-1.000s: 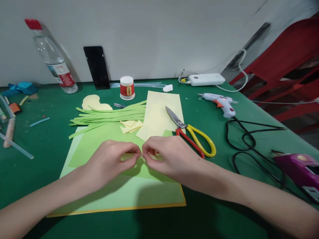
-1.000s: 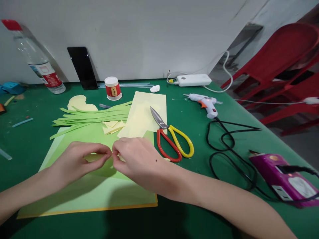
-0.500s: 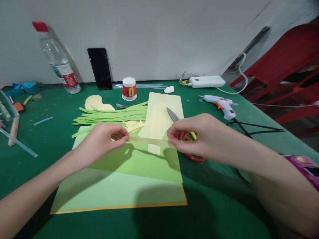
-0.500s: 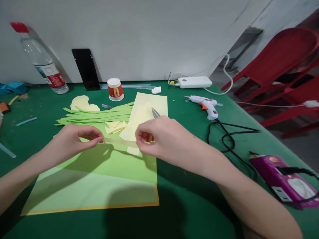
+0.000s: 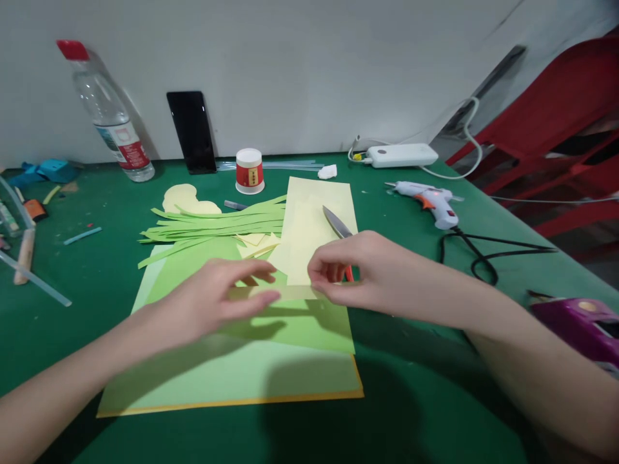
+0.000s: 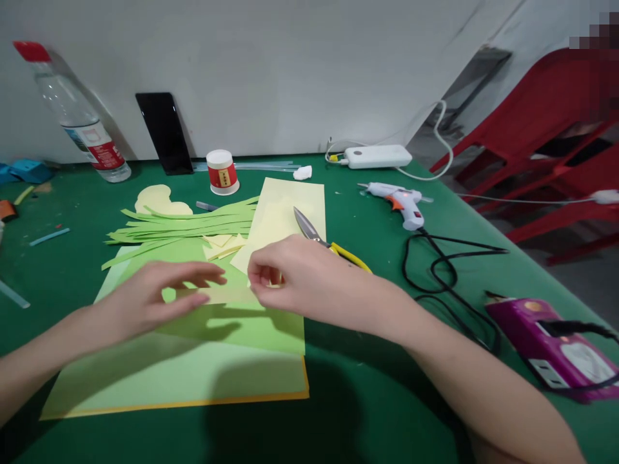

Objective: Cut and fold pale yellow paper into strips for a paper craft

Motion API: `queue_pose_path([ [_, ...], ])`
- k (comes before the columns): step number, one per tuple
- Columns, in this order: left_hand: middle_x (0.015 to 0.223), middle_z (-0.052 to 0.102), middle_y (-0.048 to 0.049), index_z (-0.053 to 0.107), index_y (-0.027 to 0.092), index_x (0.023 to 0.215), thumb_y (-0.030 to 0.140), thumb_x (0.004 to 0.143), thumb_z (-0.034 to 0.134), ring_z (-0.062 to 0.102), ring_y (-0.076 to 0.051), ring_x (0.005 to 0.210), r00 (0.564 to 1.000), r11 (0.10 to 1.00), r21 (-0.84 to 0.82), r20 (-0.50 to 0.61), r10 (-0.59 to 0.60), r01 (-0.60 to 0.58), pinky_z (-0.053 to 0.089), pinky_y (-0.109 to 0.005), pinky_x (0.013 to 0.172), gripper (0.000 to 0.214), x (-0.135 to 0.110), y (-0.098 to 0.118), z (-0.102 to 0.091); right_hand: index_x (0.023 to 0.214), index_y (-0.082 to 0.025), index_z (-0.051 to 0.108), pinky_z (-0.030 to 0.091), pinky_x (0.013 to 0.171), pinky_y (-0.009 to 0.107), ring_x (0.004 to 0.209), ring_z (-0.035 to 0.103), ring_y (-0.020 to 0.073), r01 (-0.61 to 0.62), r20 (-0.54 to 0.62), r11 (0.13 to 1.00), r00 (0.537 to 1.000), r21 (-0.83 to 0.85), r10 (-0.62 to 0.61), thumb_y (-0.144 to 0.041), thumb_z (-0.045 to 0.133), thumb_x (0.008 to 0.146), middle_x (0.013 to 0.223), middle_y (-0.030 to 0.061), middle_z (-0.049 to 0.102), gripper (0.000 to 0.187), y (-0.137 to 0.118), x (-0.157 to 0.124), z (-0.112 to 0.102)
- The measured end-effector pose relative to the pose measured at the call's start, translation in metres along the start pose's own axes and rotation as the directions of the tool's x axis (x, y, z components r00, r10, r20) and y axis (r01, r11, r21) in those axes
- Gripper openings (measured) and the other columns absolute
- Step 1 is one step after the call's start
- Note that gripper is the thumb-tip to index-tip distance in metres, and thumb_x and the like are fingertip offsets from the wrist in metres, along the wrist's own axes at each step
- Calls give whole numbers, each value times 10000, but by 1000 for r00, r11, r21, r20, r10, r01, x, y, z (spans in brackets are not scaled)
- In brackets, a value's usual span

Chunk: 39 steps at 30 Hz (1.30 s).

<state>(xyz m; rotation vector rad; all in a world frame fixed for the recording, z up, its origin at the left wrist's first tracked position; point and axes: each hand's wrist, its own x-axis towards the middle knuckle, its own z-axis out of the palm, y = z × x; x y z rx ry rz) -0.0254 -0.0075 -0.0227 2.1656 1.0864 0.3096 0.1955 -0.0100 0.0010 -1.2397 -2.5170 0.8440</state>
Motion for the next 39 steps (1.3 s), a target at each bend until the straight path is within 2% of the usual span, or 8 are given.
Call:
queue_pose_path([
  [2,702,653,-4,606,169,995,398,847,442,579,-123,578,1000,992,120,5,26,-26,407,-218,523,318,-4,3,11,676,-174,566,376,550,203,599,507,82,3,-6,999,1000,44,-3,-142,492,731,651,-31,596,97,-1,3,7],
  [5,476,527,45,633,155,824,301,889,378,478,-73,406,999,989,143,-2,33,-32,342,-192,450,301,-7,5,18,733,-164,599,408,605,222,653,538,100,-3,-30,993,1000,120,7,-151,502,741,705,-7,622,98,-3,8,15],
  [11,508,561,41,597,153,676,263,883,401,482,-57,403,998,996,76,-32,54,-52,328,-174,440,306,-6,13,16,716,-151,610,421,600,219,649,559,99,57,-125,979,992,195,-33,-112,510,741,702,2,642,110,-11,10,25],
  [16,526,596,38,604,159,683,222,877,406,485,-61,403,985,972,202,-93,145,-124,322,-180,437,284,-14,18,15,666,-155,627,418,542,206,576,560,88,67,-188,977,982,203,-28,-99,536,706,636,-17,645,114,-15,8,25],
  [22,585,659,48,642,183,749,251,848,465,561,-70,462,955,945,294,-209,210,-144,353,-166,446,213,-22,21,-10,612,-171,613,428,500,168,534,559,76,-19,-231,976,970,217,70,-83,549,679,577,-37,632,128,-8,3,3],
  [31,583,676,80,672,241,678,309,789,540,506,-57,408,927,935,353,-359,112,24,369,-152,409,185,-26,16,-51,605,-177,631,440,484,196,523,584,106,-202,-321,964,913,174,250,-163,570,664,573,-15,642,87,12,0,-28],
  [36,584,679,54,689,228,690,338,796,518,439,-58,362,910,934,346,-410,62,92,295,-169,335,229,-27,9,-56,628,-167,630,468,535,258,561,606,154,-335,-439,935,828,114,350,-204,585,673,570,18,643,73,29,-2,-42],
  [39,580,677,44,682,208,679,351,790,538,502,-77,420,929,950,290,-370,5,111,316,-159,352,232,-24,7,-57,664,-165,623,476,577,286,596,606,165,-303,-543,953,795,31,270,-231,568,722,615,43,648,103,31,-1,-42],
])
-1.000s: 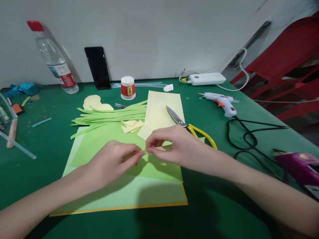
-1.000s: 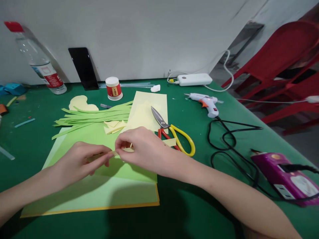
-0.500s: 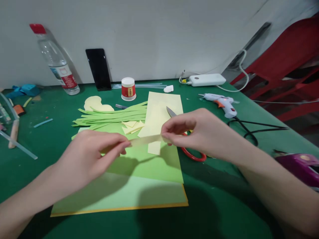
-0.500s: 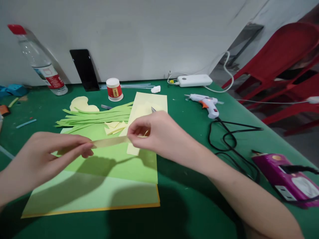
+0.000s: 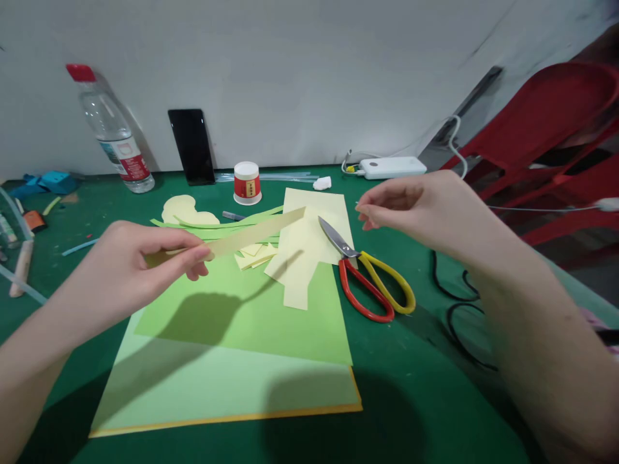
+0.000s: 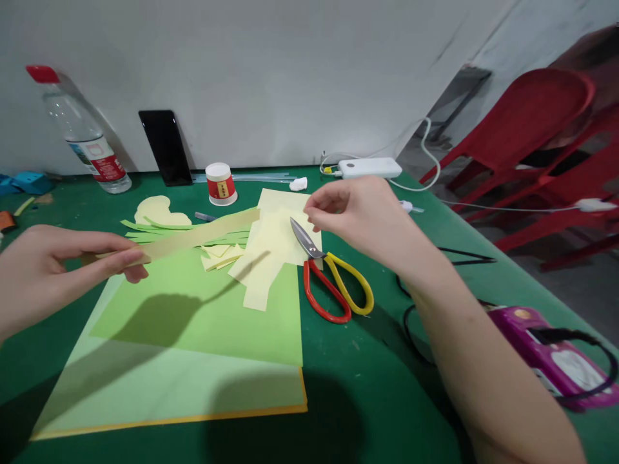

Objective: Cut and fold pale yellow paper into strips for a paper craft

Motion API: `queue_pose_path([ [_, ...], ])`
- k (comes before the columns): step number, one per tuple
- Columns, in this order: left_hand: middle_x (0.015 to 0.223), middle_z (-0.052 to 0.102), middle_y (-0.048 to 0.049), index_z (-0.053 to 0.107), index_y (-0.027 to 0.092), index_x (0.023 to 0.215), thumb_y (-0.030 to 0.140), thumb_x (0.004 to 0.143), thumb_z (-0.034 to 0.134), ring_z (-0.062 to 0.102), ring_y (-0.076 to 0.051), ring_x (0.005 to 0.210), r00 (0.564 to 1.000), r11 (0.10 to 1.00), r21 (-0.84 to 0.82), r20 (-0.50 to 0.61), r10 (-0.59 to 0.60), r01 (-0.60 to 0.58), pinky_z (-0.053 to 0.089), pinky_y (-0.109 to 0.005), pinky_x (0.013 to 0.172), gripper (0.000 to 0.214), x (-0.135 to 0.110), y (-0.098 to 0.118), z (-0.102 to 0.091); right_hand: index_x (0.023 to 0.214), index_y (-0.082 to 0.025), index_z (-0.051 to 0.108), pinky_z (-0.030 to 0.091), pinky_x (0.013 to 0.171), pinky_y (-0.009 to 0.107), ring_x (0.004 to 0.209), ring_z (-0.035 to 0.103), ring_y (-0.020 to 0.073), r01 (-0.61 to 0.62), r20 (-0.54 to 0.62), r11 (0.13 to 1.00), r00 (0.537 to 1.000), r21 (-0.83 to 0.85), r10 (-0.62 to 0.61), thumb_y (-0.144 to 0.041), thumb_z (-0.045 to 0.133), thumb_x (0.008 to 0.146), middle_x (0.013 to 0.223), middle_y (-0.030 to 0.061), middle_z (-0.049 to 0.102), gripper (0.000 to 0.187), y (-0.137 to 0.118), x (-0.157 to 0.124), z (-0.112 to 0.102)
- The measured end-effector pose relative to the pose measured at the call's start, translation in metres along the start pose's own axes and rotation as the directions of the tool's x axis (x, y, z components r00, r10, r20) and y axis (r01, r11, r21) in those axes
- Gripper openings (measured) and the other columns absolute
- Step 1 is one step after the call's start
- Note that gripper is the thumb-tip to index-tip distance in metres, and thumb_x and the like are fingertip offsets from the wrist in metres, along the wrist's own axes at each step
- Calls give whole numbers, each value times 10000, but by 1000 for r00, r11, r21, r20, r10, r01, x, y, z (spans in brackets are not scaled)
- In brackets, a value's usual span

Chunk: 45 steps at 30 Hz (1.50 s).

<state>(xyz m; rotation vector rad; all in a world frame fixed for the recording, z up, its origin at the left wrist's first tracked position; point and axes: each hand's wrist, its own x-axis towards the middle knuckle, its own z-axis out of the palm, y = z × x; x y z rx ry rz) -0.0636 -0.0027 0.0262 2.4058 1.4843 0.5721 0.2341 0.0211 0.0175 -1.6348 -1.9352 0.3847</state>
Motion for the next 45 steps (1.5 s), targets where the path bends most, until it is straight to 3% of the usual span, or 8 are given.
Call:
queue_pose_path([
  [7,659,694,38,686,244,711,362,800,522,606,-110,540,972,991,-130,228,56,-26,401,-162,426,221,6,7,17,1001,-169,588,442,873,335,1017,551,187,507,52,851,855,136,-517,-229,532,805,1054,77,633,213,-29,-23,39],
  [13,769,712,0,674,190,850,274,840,470,633,-132,630,962,977,-102,185,203,-186,461,-206,547,221,-1,16,42,752,-129,630,441,606,216,668,595,115,433,127,872,875,227,-468,-124,517,796,731,36,665,121,-38,-37,59],
  [17,915,700,-44,641,150,918,200,831,483,631,-172,853,938,939,21,-43,344,-343,432,-333,879,188,-6,21,59,751,-130,637,421,595,215,658,595,115,436,157,887,876,150,-457,-137,507,802,730,32,663,141,-39,-43,63],
  [21,801,709,-8,638,155,808,173,837,477,646,-125,714,917,917,23,-31,398,-397,343,-368,997,164,-10,24,65,730,-138,632,412,584,217,654,600,122,478,156,875,861,84,-485,-168,463,825,725,41,663,197,-40,-51,72],
  [27,738,705,-1,648,165,793,216,802,519,638,-129,625,973,973,-9,-20,229,-229,477,-204,569,140,-6,15,58,673,-142,606,379,528,227,592,578,123,448,139,894,885,2,-444,-102,479,752,678,27,649,154,-40,-50,63],
  [36,769,703,-34,640,166,759,333,785,531,625,-149,601,992,994,-46,-73,-99,96,460,-227,530,202,21,-14,41,628,-190,565,384,549,263,590,555,139,318,209,948,929,-33,-304,-125,506,722,652,2,625,129,-30,-34,22],
  [40,1013,670,-43,619,182,983,379,829,482,635,-156,800,995,971,-239,99,27,-3,474,-202,580,285,11,3,49,696,-184,590,383,578,246,641,554,124,345,325,937,881,53,-343,-105,488,738,723,0,635,136,-33,-33,33],
  [45,675,691,5,649,174,830,238,850,453,590,-98,524,964,976,-107,170,204,-188,390,-187,499,207,-7,21,62,753,-151,607,400,611,245,674,566,129,307,293,942,896,135,-334,-128,510,755,762,24,645,99,-39,-37,51],
])
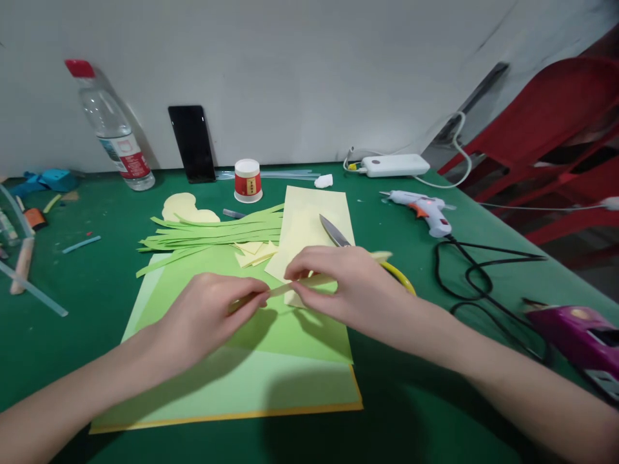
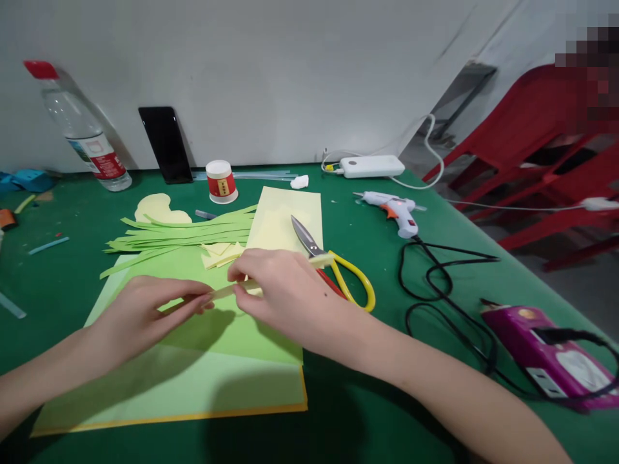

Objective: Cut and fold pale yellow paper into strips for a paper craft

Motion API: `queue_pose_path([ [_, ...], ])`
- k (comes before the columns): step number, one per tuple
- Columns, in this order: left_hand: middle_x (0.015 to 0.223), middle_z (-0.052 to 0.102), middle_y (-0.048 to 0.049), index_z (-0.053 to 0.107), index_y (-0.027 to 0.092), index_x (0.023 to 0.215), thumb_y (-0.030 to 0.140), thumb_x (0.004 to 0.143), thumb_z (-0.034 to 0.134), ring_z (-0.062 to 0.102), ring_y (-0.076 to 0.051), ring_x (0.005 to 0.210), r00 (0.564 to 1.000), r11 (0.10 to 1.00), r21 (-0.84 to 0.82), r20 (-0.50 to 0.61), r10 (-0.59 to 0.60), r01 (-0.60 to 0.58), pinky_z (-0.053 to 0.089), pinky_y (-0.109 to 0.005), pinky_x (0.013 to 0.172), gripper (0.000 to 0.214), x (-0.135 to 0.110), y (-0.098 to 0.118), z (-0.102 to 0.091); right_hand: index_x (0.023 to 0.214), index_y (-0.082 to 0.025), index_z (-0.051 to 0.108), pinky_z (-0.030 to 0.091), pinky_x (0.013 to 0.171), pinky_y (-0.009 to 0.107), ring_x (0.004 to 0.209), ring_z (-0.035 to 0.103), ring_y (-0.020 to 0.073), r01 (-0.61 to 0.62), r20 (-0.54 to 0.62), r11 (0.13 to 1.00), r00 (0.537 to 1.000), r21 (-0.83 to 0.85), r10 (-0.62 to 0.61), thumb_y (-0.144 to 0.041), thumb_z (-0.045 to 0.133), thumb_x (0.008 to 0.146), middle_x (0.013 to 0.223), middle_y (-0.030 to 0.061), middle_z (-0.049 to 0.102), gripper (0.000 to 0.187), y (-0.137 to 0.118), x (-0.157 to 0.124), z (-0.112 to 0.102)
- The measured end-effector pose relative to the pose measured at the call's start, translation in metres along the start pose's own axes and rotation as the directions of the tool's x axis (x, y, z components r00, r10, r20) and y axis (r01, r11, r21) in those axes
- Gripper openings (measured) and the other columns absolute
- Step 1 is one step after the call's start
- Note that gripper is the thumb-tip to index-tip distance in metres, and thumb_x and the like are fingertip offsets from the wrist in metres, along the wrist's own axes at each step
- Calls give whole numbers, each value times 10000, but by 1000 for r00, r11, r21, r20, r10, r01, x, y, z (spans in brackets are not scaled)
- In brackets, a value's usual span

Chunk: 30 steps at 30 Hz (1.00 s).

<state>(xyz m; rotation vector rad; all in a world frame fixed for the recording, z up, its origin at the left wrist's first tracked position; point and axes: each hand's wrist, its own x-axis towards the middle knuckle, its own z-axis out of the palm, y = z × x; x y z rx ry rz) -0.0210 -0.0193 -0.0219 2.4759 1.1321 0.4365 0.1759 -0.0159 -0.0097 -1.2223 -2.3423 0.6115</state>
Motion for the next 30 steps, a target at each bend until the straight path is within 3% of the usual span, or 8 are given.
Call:
queue_pose_path([
  [5,627,669,16,640,173,802,203,854,431,559,-85,486,999,999,14,-26,32,-32,360,-179,468,217,-5,5,3,731,-158,624,406,588,221,636,567,110,71,-34,993,997,92,-68,-127,492,768,710,18,646,141,-6,-4,11],
  [9,670,689,19,637,166,816,170,846,448,601,-88,538,998,999,-18,-42,45,-46,388,-171,498,191,-6,5,-5,672,-152,608,409,564,218,593,558,104,39,-79,997,996,72,-33,-86,513,712,656,6,634,122,-6,-4,9],
  [17,690,698,54,653,221,773,316,798,546,622,-111,586,971,995,65,-234,-54,71,420,-176,512,145,-5,-10,-49,614,-184,582,475,582,233,594,587,125,-104,-185,992,976,67,115,-129,547,696,642,-3,651,105,11,3,-32],
  [21,681,697,69,668,259,764,329,779,566,607,-124,602,956,985,34,-248,-155,168,410,-191,503,124,-7,-19,-61,616,-175,612,448,500,254,532,574,133,-215,-233,974,946,73,226,-191,584,684,595,12,639,76,23,1,-50],
  [24,684,694,54,663,232,759,315,771,587,604,-133,649,926,958,-117,-251,-283,261,416,-201,541,114,-7,-21,-63,642,-169,641,444,520,276,540,576,136,-266,-304,955,906,131,294,-241,603,686,587,25,635,92,34,2,-59],
  [26,669,682,53,637,212,767,292,789,578,607,-127,673,897,898,-354,-257,-360,260,435,-204,595,102,-5,-20,-60,642,-175,646,456,551,280,538,571,124,-245,-383,939,865,241,324,-265,619,688,567,17,621,104,41,6,-59],
  [28,654,665,56,603,205,777,266,824,535,610,-116,671,899,750,-637,-204,-387,178,450,-199,613,102,-2,-18,-55,650,-180,648,473,563,271,528,563,108,-183,-375,891,858,415,351,-282,643,683,582,7,619,107,44,11,-52],
  [30,672,666,37,568,194,777,250,844,495,620,-125,677,940,546,-826,-64,-336,139,459,-201,592,114,2,-15,-47,717,-185,657,484,550,255,533,561,96,-140,-230,775,909,617,347,-288,659,681,647,5,631,109,42,17,-37],
])
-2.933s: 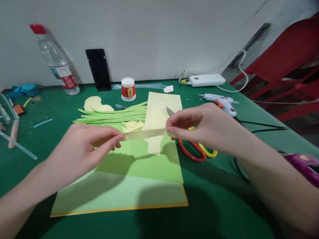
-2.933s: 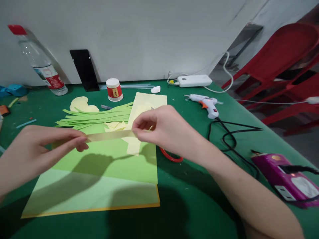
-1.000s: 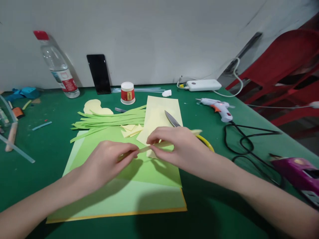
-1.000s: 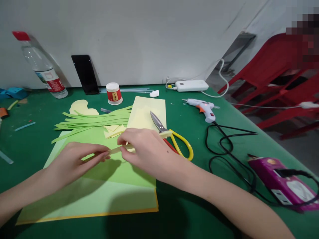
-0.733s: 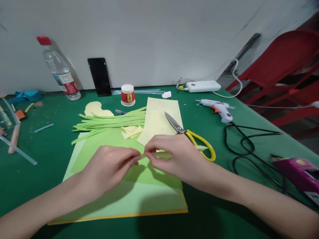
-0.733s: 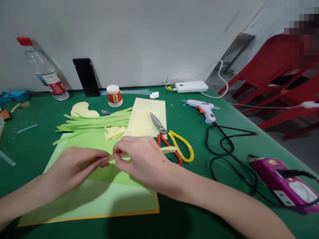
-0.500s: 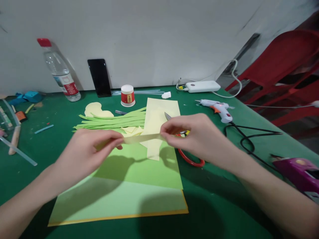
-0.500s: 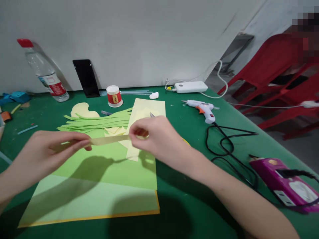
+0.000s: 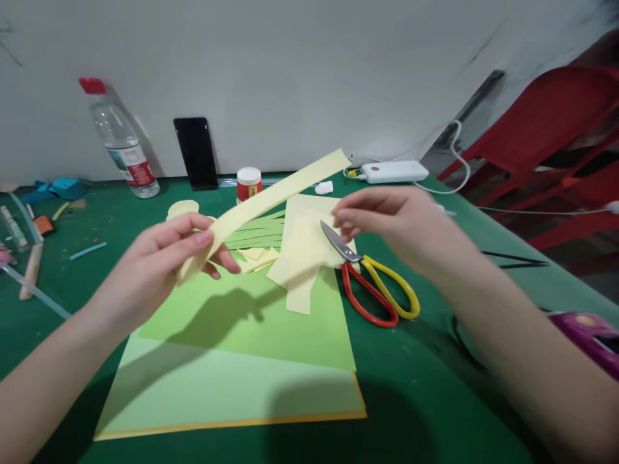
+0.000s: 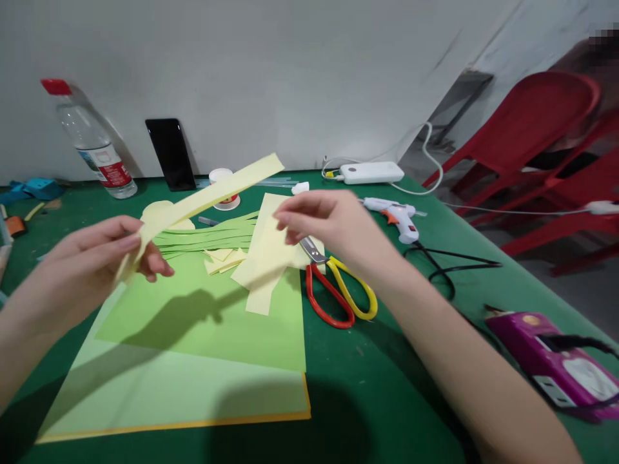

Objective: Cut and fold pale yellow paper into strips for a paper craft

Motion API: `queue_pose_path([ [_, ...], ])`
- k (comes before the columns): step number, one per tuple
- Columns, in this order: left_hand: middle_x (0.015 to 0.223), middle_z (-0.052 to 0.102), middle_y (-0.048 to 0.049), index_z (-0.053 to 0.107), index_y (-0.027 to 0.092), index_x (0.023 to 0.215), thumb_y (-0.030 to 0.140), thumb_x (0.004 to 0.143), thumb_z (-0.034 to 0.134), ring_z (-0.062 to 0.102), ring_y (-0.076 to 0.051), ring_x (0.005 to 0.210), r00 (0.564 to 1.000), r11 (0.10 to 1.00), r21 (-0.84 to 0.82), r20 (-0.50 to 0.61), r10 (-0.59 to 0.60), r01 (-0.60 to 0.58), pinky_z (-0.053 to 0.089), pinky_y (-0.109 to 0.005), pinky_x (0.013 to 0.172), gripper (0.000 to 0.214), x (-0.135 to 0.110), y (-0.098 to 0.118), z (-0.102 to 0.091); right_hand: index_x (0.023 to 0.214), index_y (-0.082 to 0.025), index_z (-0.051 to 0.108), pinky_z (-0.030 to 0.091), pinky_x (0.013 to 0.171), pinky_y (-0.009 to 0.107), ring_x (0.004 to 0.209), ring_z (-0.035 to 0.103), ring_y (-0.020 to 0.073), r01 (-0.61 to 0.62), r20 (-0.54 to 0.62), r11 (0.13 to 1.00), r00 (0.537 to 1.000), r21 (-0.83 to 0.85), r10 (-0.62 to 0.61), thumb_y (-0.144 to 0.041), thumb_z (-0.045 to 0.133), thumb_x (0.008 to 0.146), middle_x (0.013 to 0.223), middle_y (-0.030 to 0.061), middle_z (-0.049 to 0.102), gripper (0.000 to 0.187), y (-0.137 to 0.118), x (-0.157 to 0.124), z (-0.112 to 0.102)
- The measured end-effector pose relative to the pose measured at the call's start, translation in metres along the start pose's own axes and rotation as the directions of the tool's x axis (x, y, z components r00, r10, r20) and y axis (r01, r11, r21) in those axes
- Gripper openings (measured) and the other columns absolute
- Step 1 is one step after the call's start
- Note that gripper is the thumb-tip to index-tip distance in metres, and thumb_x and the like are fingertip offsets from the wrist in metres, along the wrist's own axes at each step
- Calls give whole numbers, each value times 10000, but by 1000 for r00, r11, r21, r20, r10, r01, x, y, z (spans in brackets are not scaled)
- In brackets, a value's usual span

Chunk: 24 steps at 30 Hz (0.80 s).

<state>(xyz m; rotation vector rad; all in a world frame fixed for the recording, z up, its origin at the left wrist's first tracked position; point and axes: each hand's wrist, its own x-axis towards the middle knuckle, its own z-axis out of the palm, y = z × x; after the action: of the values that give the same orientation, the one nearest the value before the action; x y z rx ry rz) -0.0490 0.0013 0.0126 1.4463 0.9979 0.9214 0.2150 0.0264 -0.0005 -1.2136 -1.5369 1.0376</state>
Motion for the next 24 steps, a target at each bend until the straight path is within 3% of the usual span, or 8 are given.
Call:
queue_pose_path([
  [3,703,670,1,511,173,766,239,863,446,636,-150,667,966,974,-137,214,-148,179,460,-228,587,134,1,-9,14,866,-199,644,480,529,228,551,551,78,-145,293,941,955,307,52,-273,641,713,737,-2,624,171,9,-8,28],
  [5,685,659,-2,495,163,767,221,883,400,636,-140,621,922,951,-132,313,-227,279,452,-229,584,161,-1,-13,22,893,-195,629,461,501,209,533,530,65,-203,403,881,915,428,15,-279,644,718,715,-17,600,195,11,-17,43],
  [8,659,637,8,479,165,760,213,907,346,635,-128,590,862,916,-135,413,-293,376,454,-231,584,203,-3,-17,30,915,-195,620,431,487,188,496,500,47,-180,388,858,921,481,-24,-285,623,749,636,-41,567,189,11,-28,54],
  [10,710,640,-4,486,168,789,252,913,342,644,-142,641,844,910,-128,441,-305,395,466,-248,608,207,-5,-17,33,864,-179,624,420,478,182,471,485,39,-154,337,877,941,455,-10,-284,622,749,606,-47,555,156,8,-31,56],
  [15,963,627,-30,551,192,958,328,853,480,614,-158,829,904,973,5,367,-218,233,471,-268,736,186,-7,-19,39,806,-151,633,395,457,184,470,470,51,-190,373,916,926,353,49,-316,622,735,560,-35,553,181,4,-33,58],
  [20,764,620,-6,612,173,765,376,870,409,568,-136,706,957,933,334,197,-212,138,433,-226,620,306,-9,-18,40,665,-138,625,374,459,199,479,459,61,-235,358,946,923,225,144,-336,659,689,562,-13,558,202,6,-33,56],
  [24,619,540,15,572,154,681,429,847,409,475,-103,532,957,876,455,144,-251,161,337,-202,459,361,-10,-16,39,643,-141,619,391,489,208,486,459,71,-217,346,943,930,252,121,-319,639,716,507,-24,520,194,11,-30,51],
])
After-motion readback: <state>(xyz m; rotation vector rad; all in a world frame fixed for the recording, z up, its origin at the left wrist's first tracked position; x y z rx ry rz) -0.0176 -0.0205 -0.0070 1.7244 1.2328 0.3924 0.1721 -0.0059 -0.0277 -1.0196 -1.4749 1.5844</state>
